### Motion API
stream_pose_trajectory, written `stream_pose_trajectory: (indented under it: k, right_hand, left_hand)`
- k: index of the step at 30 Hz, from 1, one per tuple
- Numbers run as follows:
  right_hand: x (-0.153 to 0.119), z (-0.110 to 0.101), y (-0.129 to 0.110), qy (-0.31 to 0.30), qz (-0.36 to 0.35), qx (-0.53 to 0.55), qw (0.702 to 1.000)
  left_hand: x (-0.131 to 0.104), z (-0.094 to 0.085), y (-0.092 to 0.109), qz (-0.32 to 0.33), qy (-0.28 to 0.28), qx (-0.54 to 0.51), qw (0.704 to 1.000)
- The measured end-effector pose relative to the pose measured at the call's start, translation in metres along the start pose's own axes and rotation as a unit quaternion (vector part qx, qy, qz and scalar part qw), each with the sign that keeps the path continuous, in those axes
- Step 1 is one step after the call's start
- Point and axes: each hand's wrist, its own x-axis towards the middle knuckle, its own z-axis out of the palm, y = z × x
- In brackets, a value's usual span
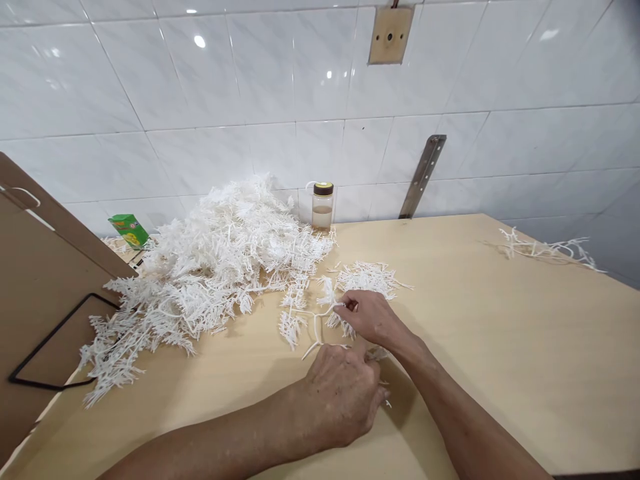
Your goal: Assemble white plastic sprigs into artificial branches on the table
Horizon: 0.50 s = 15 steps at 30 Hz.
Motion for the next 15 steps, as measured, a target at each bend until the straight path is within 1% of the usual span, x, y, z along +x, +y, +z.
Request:
stream_pose_trajectory:
  k: [2, 6, 11, 13, 15]
  right_hand:
    - [0.000, -0.003, -0.003, 0.034, 0.018, 0.037, 0.999]
    - [0.000, -0.009, -0.004, 0.061, 0.046, 0.101, 0.992]
    - [0.003, -0.013, 0.000, 0.102, 0.096, 0.153, 0.978]
    - [0.004, -0.013, 0.003, 0.122, 0.113, 0.172, 0.971]
    - [0.005, -0.013, 0.006, 0.143, 0.113, 0.193, 0.964]
  left_hand:
    - [-0.002, -0.004, 0.002, 0.002, -0.007, 0.017, 1.000]
    - [-0.006, -0.019, 0.001, 0.018, -0.076, 0.021, 0.997]
    - [-0.012, -0.033, -0.004, 0.089, -0.122, 0.015, 0.988]
    - [-0.014, -0.037, -0.003, 0.109, -0.157, 0.021, 0.981]
    - [-0.016, -0.039, -0.001, 0.124, -0.193, 0.030, 0.973]
